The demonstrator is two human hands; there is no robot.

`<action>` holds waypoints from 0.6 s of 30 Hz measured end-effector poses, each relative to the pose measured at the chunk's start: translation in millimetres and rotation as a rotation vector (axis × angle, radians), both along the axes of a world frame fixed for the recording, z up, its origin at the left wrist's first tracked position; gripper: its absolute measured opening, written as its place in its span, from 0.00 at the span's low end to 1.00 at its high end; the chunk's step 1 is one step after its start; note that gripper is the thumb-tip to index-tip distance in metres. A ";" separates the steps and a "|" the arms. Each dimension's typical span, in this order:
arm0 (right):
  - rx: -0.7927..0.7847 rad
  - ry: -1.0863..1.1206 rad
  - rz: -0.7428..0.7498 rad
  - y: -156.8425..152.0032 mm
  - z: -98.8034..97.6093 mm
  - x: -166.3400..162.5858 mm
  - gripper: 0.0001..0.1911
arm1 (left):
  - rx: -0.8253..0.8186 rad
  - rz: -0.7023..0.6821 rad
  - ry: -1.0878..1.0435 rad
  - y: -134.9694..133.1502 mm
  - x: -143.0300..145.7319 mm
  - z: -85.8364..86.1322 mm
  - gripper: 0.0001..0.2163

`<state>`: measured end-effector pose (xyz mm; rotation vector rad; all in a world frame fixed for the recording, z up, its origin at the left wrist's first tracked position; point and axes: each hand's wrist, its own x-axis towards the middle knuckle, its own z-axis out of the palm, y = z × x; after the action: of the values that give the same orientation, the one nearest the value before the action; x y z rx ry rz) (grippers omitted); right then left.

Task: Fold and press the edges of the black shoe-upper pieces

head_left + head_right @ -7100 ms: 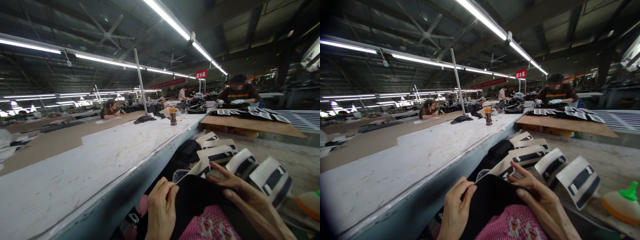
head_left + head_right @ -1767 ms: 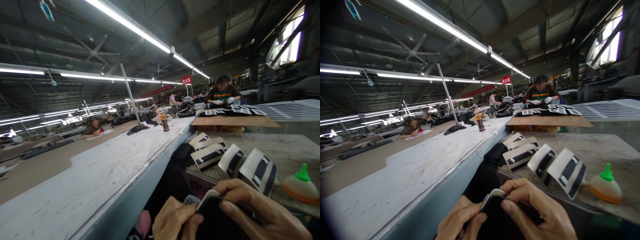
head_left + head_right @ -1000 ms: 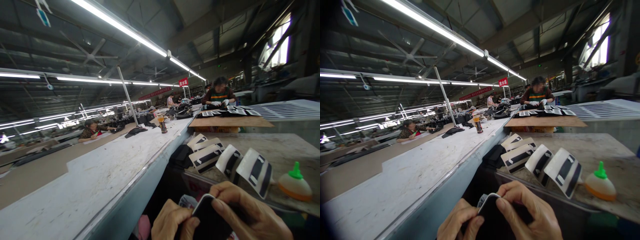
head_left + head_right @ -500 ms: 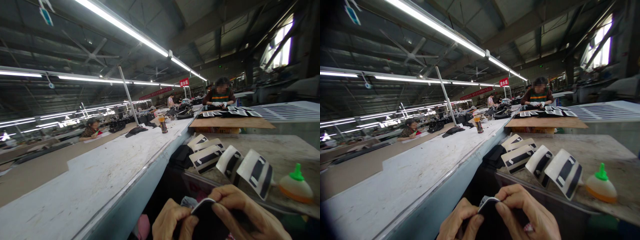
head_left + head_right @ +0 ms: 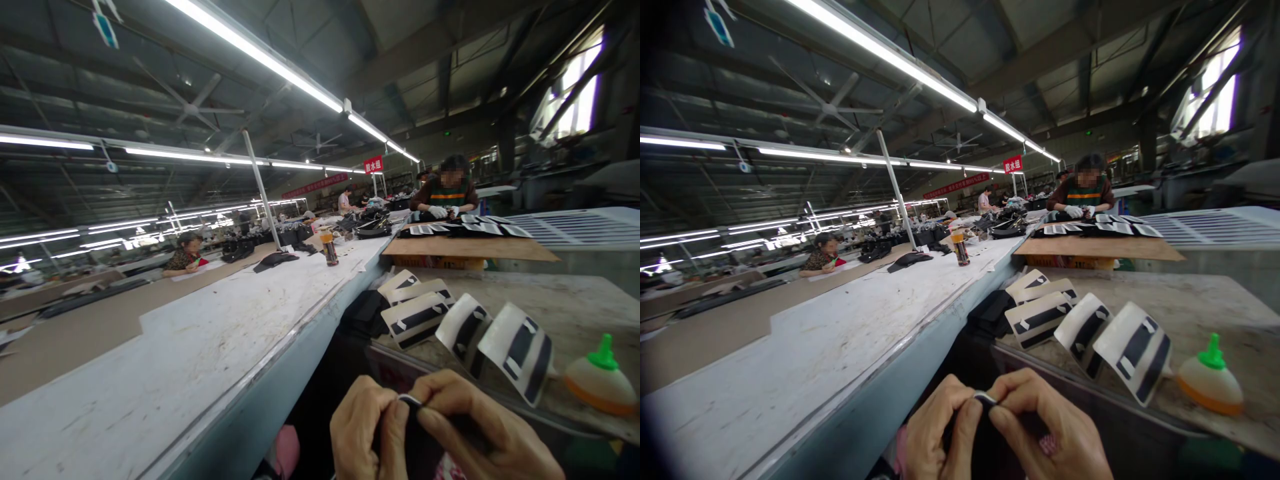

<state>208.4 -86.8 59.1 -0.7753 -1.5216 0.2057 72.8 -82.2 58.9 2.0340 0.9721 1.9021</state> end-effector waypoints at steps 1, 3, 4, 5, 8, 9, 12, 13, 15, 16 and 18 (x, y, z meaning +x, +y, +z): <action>-0.109 0.050 0.052 2.8 -2.3 4.3 0.08 | 0.013 0.035 0.002 -0.3 0.2 0.7 0.11; -0.266 0.210 0.127 8.0 -7.7 15.0 0.10 | 0.058 0.085 0.004 1.2 -2.0 -0.5 0.10; -0.277 0.278 0.129 9.8 -9.9 20.1 0.09 | 0.080 0.097 0.003 2.7 -3.7 -2.3 0.10; -0.251 0.291 0.113 10.7 -11.2 24.0 0.08 | 0.099 0.103 0.003 4.6 -5.1 -4.8 0.10; -0.082 -0.010 0.008 8.3 -7.8 24.4 0.13 | 0.127 0.094 0.009 9.3 -4.0 -15.1 0.09; -0.035 -0.137 -0.005 6.6 -4.7 20.9 0.14 | 0.128 0.084 0.004 10.2 -1.3 -18.8 0.09; 0.073 -0.281 0.002 3.5 4.1 7.8 0.07 | 0.073 0.037 -0.058 12.4 8.8 -26.7 0.11; 0.097 -0.283 0.002 3.7 5.7 4.9 0.05 | 0.028 0.012 -0.074 13.7 10.8 -27.8 0.12; 0.101 -0.270 -0.014 5.6 6.3 4.7 0.06 | -0.099 -0.087 -0.067 17.7 8.6 -27.0 0.14; 0.084 -0.261 -0.027 7.1 5.6 7.8 0.05 | -0.151 -0.149 -0.038 20.2 3.6 -25.4 0.16; 0.016 -0.205 -0.088 10.8 2.5 20.2 0.04 | -0.204 -0.232 0.047 25.0 -13.6 -21.1 0.19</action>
<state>228.6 -76.1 61.5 -0.8699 -1.6754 0.0496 59.1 -57.2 37.7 1.9832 0.8590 1.5772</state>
